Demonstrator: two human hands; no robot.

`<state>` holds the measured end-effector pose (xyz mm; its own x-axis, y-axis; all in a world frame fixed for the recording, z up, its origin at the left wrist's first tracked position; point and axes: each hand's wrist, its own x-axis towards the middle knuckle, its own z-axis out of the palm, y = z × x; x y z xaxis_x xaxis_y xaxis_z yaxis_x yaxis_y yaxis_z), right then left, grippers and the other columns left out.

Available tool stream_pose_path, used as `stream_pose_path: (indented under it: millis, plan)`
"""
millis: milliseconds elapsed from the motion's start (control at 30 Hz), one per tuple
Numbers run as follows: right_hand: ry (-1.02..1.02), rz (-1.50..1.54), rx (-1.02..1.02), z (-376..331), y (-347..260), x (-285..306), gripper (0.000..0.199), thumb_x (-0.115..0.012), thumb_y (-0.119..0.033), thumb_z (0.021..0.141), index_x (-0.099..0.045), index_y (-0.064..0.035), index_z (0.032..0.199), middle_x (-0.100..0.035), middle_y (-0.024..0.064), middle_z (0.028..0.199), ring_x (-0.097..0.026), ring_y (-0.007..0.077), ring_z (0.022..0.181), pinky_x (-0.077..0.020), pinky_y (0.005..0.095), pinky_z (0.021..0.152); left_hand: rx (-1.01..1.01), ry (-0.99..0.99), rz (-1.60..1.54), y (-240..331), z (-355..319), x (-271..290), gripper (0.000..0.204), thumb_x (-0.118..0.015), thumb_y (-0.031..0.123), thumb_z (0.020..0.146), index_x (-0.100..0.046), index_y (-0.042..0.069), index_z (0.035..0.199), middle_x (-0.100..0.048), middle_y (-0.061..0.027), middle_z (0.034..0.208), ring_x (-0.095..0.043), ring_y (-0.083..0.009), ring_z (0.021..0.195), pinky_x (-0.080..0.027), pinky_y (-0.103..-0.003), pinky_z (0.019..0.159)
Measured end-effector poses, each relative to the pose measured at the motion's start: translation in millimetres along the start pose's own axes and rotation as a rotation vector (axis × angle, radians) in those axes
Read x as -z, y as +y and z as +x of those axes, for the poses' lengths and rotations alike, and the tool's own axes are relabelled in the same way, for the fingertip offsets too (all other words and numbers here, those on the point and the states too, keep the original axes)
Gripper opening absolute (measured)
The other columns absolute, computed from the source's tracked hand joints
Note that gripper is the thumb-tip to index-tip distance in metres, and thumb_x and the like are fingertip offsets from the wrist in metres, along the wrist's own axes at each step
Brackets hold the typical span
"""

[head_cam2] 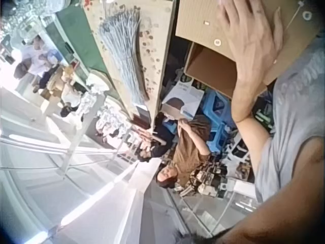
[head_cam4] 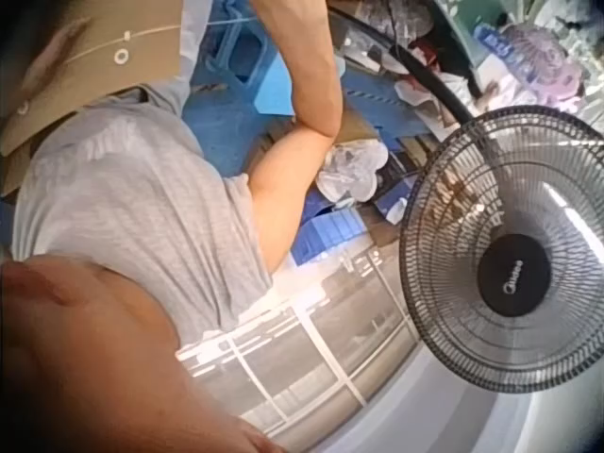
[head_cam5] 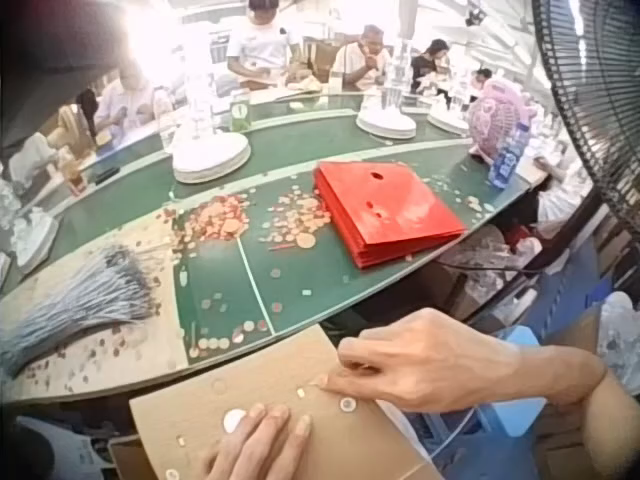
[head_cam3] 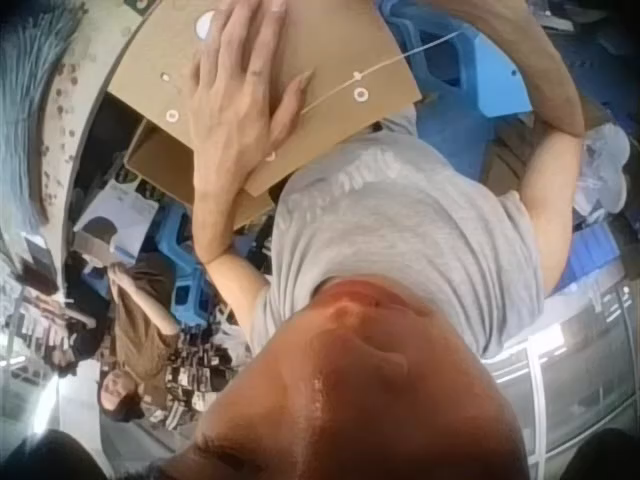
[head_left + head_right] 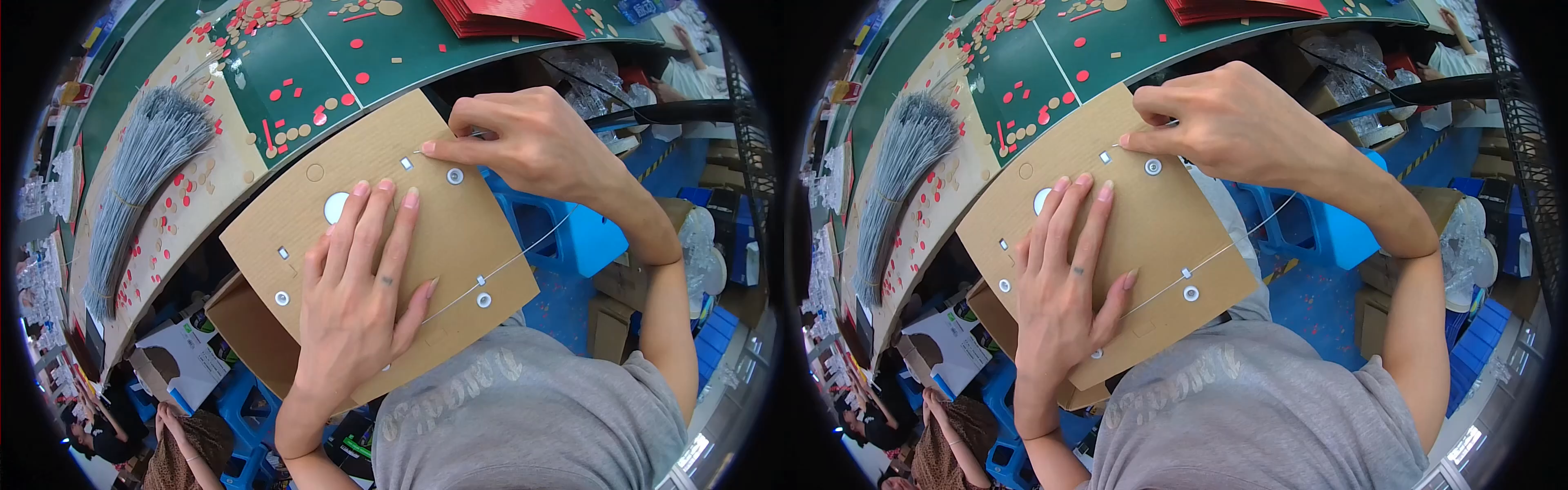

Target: Thread wires through cardboard base plates and attach them to circular lighting components on a factory assembly line.

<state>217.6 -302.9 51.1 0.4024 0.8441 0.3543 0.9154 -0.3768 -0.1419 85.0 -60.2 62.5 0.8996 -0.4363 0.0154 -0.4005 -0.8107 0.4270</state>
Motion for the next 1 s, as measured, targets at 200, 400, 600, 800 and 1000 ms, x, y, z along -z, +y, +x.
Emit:
stream_pose_path:
  millis: [200, 400, 600, 800, 1000]
  plan:
    - [-0.066, -0.147, 0.11, 9.3, -1.1, 10.2, 0.033, -0.068, -0.01, 0.08, -0.075, -0.0083, 0.112, -0.058, 0.0032, 0.089, -0.061, 0.0167, 0.072, -0.0526, 0.03, 0.056, -0.012, 0.015, 0.029, -1.7, 4.5, 0.5, 0.085, -0.073, 0.027, 0.078, -0.043, 0.003, 0.154, -0.043, -0.0171, 0.156, -0.04, -0.036, 0.145, -0.035, -0.044, 0.108]
    - [-0.184, -0.283, 0.215, 18.0, -3.5, 20.6, 0.03, -0.068, -0.014, 0.082, -0.074, -0.0046, 0.11, -0.056, 0.0035, 0.091, -0.06, 0.0162, 0.073, -0.0526, 0.0294, 0.058, -0.022, -0.013, 0.094, 1.5, 1.8, 0.7, 0.084, -0.073, 0.033, 0.083, -0.042, 0.002, 0.155, -0.043, -0.0165, 0.155, -0.042, -0.0314, 0.144, -0.037, -0.042, 0.104]
    - [-0.09, -0.056, 0.244, 15.5, 11.1, 11.4, 0.032, -0.069, -0.011, 0.079, -0.075, -0.0071, 0.11, -0.055, 0.0037, 0.085, -0.059, 0.018, 0.068, -0.0514, 0.0311, 0.056, 0.001, -0.002, 0.07, -1.2, 2.5, -2.7, 0.086, -0.072, 0.035, 0.08, -0.043, 0.004, 0.155, -0.042, -0.0167, 0.157, -0.041, -0.0336, 0.144, -0.036, -0.043, 0.105]
    - [-0.099, 0.112, 0.22, 17.2, 13.9, 11.4, 0.032, -0.069, -0.011, 0.078, -0.076, -0.0092, 0.109, -0.053, 0.004, 0.082, -0.058, 0.0185, 0.066, -0.0508, 0.0316, 0.055, 0.011, -0.007, 0.083, -1.7, 2.5, -0.9, 0.089, -0.071, 0.037, 0.077, -0.042, 0.008, 0.156, -0.039, -0.0167, 0.161, -0.035, -0.036, 0.149, -0.025, -0.05, 0.118]
    - [-0.182, -0.141, 0.241, 24.5, -7.2, 24.4, 0.022, -0.071, -0.012, 0.085, -0.074, -0.0036, 0.105, -0.053, 0.0044, 0.083, -0.058, 0.0171, 0.066, -0.0485, 0.0307, 0.055, 0.027, -0.021, 0.053, -2.5, 6.2, -0.2, 0.089, -0.071, 0.041, 0.078, -0.043, 0.008, 0.156, -0.039, -0.0157, 0.161, -0.032, -0.035, 0.152, -0.015, -0.053, 0.124]
